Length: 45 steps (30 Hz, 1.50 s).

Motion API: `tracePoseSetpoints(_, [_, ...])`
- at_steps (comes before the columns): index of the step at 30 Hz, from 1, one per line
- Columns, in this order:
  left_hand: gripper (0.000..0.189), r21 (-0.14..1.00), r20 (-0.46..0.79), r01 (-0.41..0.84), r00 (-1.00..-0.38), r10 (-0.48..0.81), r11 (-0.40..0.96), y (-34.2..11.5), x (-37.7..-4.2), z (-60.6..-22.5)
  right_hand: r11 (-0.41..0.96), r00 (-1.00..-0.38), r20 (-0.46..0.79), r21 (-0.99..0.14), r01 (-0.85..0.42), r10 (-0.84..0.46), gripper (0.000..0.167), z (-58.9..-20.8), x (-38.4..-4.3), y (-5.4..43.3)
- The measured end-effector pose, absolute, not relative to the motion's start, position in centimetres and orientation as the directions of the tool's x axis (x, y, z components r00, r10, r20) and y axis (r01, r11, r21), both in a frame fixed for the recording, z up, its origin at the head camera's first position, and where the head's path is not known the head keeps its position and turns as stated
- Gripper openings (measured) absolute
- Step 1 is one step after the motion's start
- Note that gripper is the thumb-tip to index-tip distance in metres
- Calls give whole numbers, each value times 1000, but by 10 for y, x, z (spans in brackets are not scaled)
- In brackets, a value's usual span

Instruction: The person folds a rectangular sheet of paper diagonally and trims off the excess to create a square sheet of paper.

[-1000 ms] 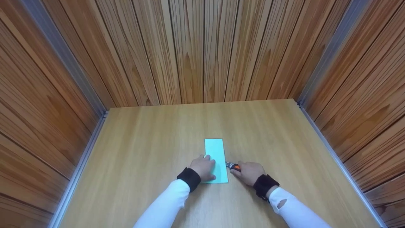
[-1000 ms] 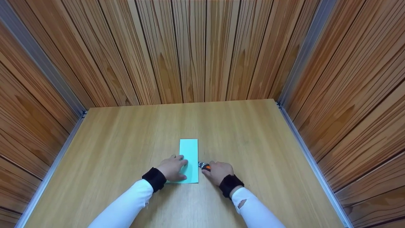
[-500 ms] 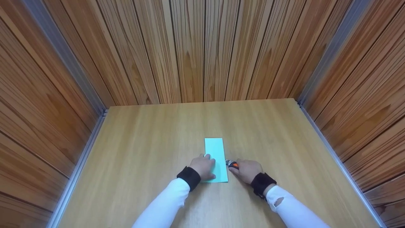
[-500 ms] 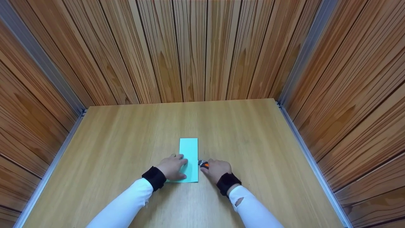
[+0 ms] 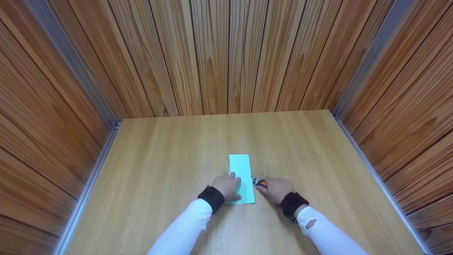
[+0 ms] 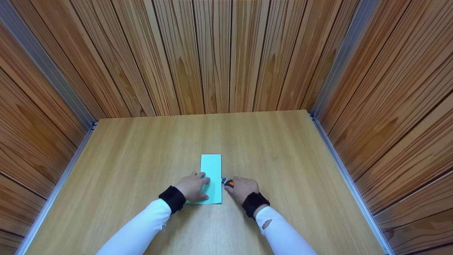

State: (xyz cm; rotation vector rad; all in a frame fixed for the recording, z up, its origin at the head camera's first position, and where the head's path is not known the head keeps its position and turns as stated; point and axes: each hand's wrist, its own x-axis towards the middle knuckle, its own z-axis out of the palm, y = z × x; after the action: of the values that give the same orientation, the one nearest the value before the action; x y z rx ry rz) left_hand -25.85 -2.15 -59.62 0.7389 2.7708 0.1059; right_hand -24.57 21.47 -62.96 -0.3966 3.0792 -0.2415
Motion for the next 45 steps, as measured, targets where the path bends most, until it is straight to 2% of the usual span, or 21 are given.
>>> tracePoseSetpoints(10, [65,149,-253,467,-834,490,872,-22,-259,-597,951,-959,15,-129,-282,-283,48,-629,-249,214])
tracePoseSetpoints(18, [65,124,-226,489,-834,504,864,-20,-257,-596,961,-967,1,-112,-254,-255,49,-627,-249,217])
tracePoseSetpoints(25, [66,122,-223,493,-832,508,861,-21,-254,-592,952,-964,37,-154,-266,-263,46,-629,-254,212])
tracePoseSetpoints(32, [65,137,-223,490,-832,509,861,-21,-255,-593,958,-965,21,-121,-260,-260,47,-628,-258,215])
tracePoseSetpoints(39, [65,126,-226,487,-834,503,864,-21,-256,-593,951,-964,-2,-165,-260,-264,49,-629,-265,212])
tracePoseSetpoints(45, [66,122,-229,486,-835,501,865,-21,-255,-593,963,-970,-8,-127,-239,-242,49,-631,-267,215])
